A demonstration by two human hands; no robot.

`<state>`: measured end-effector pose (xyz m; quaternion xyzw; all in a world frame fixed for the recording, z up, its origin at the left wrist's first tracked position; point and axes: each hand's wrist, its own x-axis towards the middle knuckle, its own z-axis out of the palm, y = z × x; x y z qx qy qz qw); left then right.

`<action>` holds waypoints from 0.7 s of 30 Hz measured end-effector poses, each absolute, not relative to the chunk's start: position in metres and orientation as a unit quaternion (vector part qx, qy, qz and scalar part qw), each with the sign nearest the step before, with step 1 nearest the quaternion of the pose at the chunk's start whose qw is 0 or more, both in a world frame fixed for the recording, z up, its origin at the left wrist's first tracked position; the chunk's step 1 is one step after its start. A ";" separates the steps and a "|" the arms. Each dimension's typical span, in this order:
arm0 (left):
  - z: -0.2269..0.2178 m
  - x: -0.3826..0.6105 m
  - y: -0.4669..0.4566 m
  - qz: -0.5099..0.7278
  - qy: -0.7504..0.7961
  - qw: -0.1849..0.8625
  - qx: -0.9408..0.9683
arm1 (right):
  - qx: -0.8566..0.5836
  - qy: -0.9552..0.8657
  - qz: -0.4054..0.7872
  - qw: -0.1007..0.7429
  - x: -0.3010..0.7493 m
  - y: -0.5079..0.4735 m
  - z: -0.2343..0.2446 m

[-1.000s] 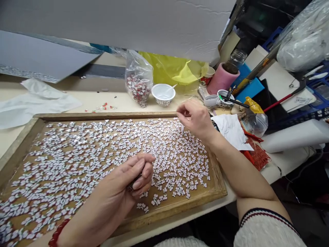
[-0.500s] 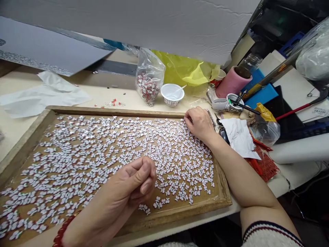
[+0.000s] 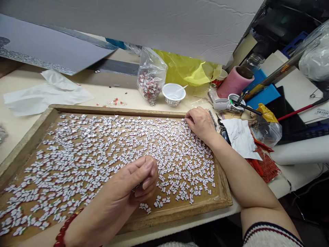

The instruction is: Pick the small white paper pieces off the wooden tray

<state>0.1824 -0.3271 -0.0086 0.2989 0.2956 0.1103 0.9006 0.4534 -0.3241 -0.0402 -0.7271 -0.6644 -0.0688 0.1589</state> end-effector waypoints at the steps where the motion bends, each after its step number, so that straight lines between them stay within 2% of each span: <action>1: -0.008 0.182 -0.327 0.109 0.297 0.899 0.303 | -0.727 -0.663 -0.063 0.166 0.454 -0.324 -0.039; 6: -0.007 0.182 -0.327 0.098 0.295 0.896 0.319 | -0.709 -0.655 -0.030 0.259 0.438 -0.335 -0.012; 8: -0.009 0.182 -0.327 0.091 0.289 0.895 0.329 | -0.669 -0.675 0.056 0.307 0.417 -0.346 0.005; 10: -0.010 0.181 -0.328 0.085 0.283 0.895 0.335 | -0.574 -0.734 0.175 0.317 0.392 -0.357 0.020; 12: -0.011 0.181 -0.328 0.082 0.277 0.896 0.337 | -0.496 -0.773 0.246 0.311 0.372 -0.366 0.029; 17: -0.010 0.182 -0.329 0.075 0.267 0.898 0.341 | -0.454 -0.778 0.320 0.295 0.358 -0.371 0.029; 21: -0.008 0.182 -0.329 0.081 0.273 0.898 0.334 | -0.447 -0.756 0.359 0.315 0.365 -0.367 0.027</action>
